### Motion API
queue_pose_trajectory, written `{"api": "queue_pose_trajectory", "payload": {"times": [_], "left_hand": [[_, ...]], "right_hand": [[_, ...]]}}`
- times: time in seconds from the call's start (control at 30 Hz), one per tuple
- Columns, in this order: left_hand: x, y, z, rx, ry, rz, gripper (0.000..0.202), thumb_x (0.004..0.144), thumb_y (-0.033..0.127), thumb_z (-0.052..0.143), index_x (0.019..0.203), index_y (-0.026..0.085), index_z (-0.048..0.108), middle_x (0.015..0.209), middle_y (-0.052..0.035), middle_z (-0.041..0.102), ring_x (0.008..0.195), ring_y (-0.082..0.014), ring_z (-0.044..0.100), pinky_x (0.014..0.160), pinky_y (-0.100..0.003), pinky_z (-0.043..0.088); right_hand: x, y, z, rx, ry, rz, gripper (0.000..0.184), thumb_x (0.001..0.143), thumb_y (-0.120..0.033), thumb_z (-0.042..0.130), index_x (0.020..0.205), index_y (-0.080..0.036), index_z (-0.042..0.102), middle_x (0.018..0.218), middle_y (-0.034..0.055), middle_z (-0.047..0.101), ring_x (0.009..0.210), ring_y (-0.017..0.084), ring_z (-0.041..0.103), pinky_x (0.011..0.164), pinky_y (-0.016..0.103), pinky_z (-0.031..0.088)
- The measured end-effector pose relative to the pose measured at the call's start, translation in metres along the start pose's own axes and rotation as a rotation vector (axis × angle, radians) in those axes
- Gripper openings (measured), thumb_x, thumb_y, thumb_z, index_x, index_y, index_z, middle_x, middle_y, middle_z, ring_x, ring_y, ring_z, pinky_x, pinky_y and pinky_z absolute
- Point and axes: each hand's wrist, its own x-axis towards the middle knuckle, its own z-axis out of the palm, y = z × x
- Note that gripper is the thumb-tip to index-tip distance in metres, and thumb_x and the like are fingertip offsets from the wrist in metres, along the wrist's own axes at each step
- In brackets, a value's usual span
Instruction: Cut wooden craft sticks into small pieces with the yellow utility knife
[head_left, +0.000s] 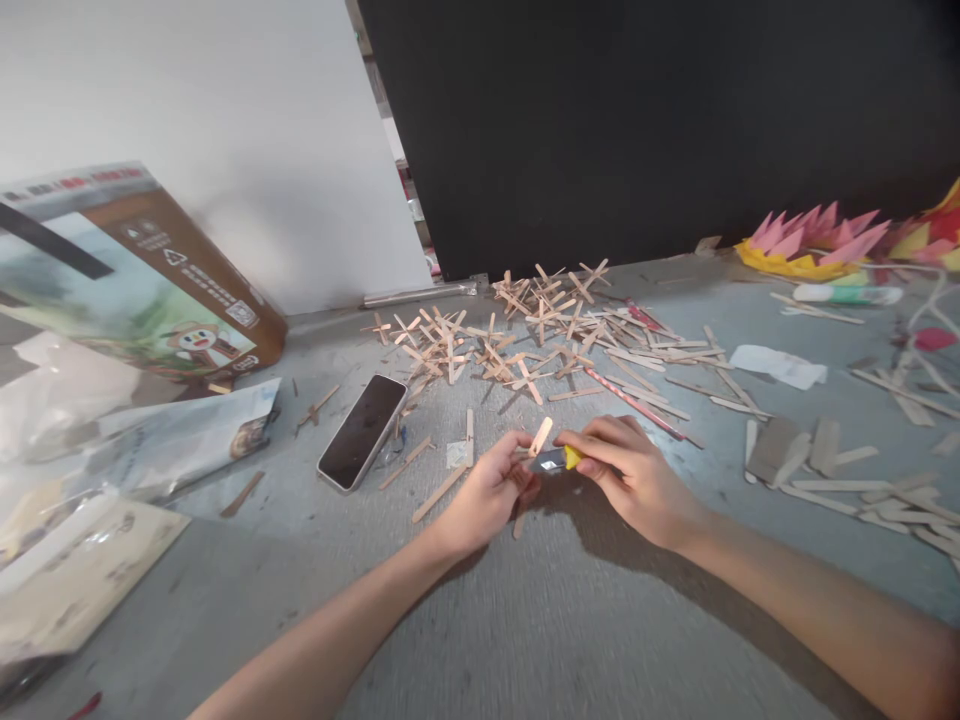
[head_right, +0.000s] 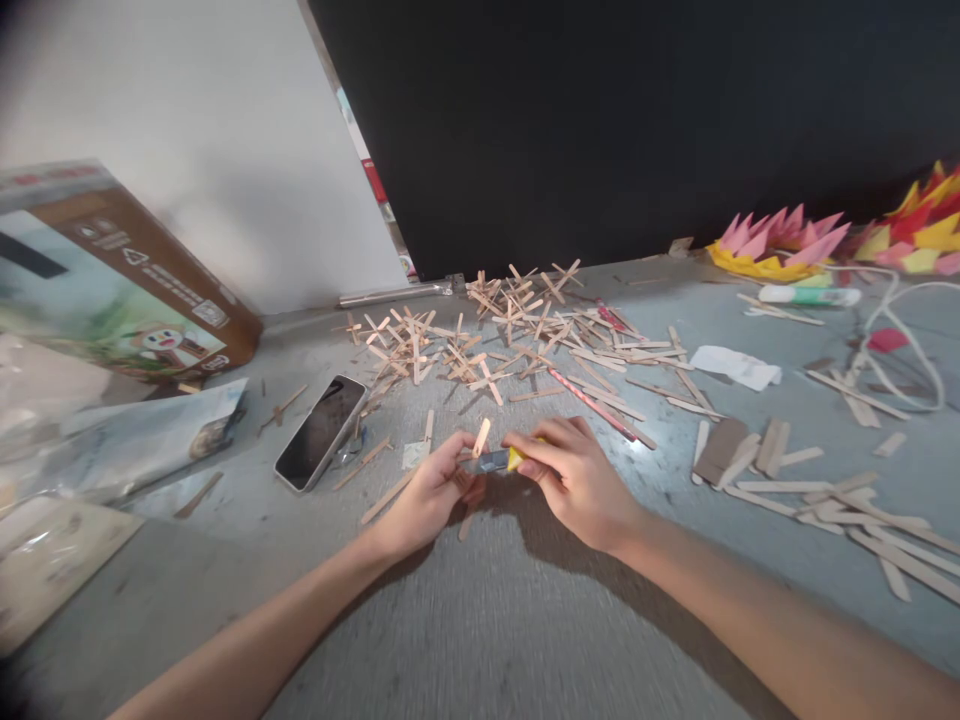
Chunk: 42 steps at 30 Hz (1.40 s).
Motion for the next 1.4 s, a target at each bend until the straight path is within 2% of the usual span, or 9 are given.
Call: {"api": "queue_pose_trajectory", "payload": {"times": [0.07,0.17,0.37,0.5,0.67,0.83,1.03,1.23,1.4], "left_hand": [[0.000,0.001,0.000,0.032,-0.024,-0.031,0.022,0.101,0.041,0.059,0.105,0.019,0.059,0.065,0.0053,0.049,0.050,-0.0088,0.039,0.049,-0.020,0.033],[0.002,-0.001,0.000,0.067,-0.029,-0.082,0.029,0.100,0.046,0.058,0.087,0.019,0.057,0.064,0.0034,0.051,0.047,-0.0087,0.041,0.043,-0.021,0.035],[0.004,-0.004,0.001,0.064,0.053,-0.088,0.036,0.096,0.048,0.059,0.075,0.020,0.051,0.060,0.0019,0.052,0.051,-0.0088,0.043,0.047,-0.020,0.034],[0.003,-0.002,0.003,0.112,0.063,-0.110,0.029,0.091,0.039,0.060,0.074,0.021,0.046,0.060,0.0041,0.050,0.052,-0.0079,0.040,0.049,-0.020,0.032],[0.002,-0.003,0.002,0.262,0.028,-0.066,0.010,0.084,0.025,0.056,0.078,0.020,0.049,0.062,0.0068,0.042,0.056,-0.0071,0.034,0.054,-0.020,0.029],[0.002,-0.005,0.003,0.228,0.048,-0.033,0.013,0.089,0.025,0.048,0.077,0.020,0.046,0.065,0.0056,0.040,0.058,-0.0079,0.033,0.054,-0.020,0.028],[0.002,-0.010,0.004,0.340,0.031,0.052,0.003,0.088,0.020,0.054,0.087,0.018,0.055,0.063,0.0074,0.036,0.058,-0.0074,0.030,0.055,-0.019,0.028],[0.002,-0.012,0.004,0.244,0.070,0.012,0.017,0.093,0.027,0.051,0.078,0.020,0.045,0.067,0.0062,0.039,0.057,-0.0071,0.031,0.053,-0.019,0.028],[0.002,-0.015,0.005,0.322,0.061,0.079,0.010,0.090,0.022,0.054,0.082,0.020,0.048,0.063,0.0074,0.037,0.058,-0.0077,0.031,0.055,-0.018,0.030]], "right_hand": [[0.000,0.001,0.000,0.006,-0.006,-0.011,0.035,0.111,-0.026,0.050,0.139,-0.032,0.071,0.094,0.0037,0.069,0.090,0.023,0.060,0.086,0.041,0.042],[0.002,0.002,-0.001,0.012,0.004,-0.018,0.035,0.111,-0.023,0.051,0.138,-0.033,0.071,0.096,0.0036,0.069,0.092,0.023,0.061,0.089,0.042,0.041],[0.003,0.003,0.000,0.002,0.020,0.003,0.033,0.110,-0.018,0.052,0.131,-0.031,0.073,0.099,0.0038,0.072,0.095,0.023,0.063,0.090,0.042,0.041],[0.002,0.000,0.002,-0.015,0.022,-0.006,0.032,0.108,-0.016,0.054,0.129,-0.029,0.074,0.097,0.0034,0.070,0.093,0.023,0.062,0.088,0.040,0.041],[0.001,-0.002,0.002,-0.005,0.009,-0.038,0.033,0.109,-0.015,0.050,0.130,-0.028,0.073,0.094,0.0035,0.067,0.092,0.024,0.058,0.089,0.041,0.038],[0.000,0.001,0.002,0.008,0.017,-0.017,0.035,0.109,-0.016,0.053,0.133,-0.032,0.072,0.095,0.0030,0.068,0.092,0.024,0.059,0.089,0.041,0.038],[0.001,-0.001,0.004,-0.004,0.007,-0.049,0.037,0.108,-0.012,0.050,0.132,-0.029,0.072,0.093,0.0036,0.066,0.092,0.024,0.056,0.088,0.042,0.038],[0.000,0.002,0.004,-0.005,0.028,-0.020,0.033,0.108,-0.014,0.053,0.129,-0.029,0.073,0.096,0.0035,0.068,0.093,0.024,0.058,0.089,0.042,0.039],[0.000,0.000,0.005,-0.019,0.018,-0.046,0.038,0.106,-0.007,0.051,0.130,-0.027,0.071,0.096,0.0043,0.067,0.093,0.024,0.056,0.088,0.042,0.039]]}}
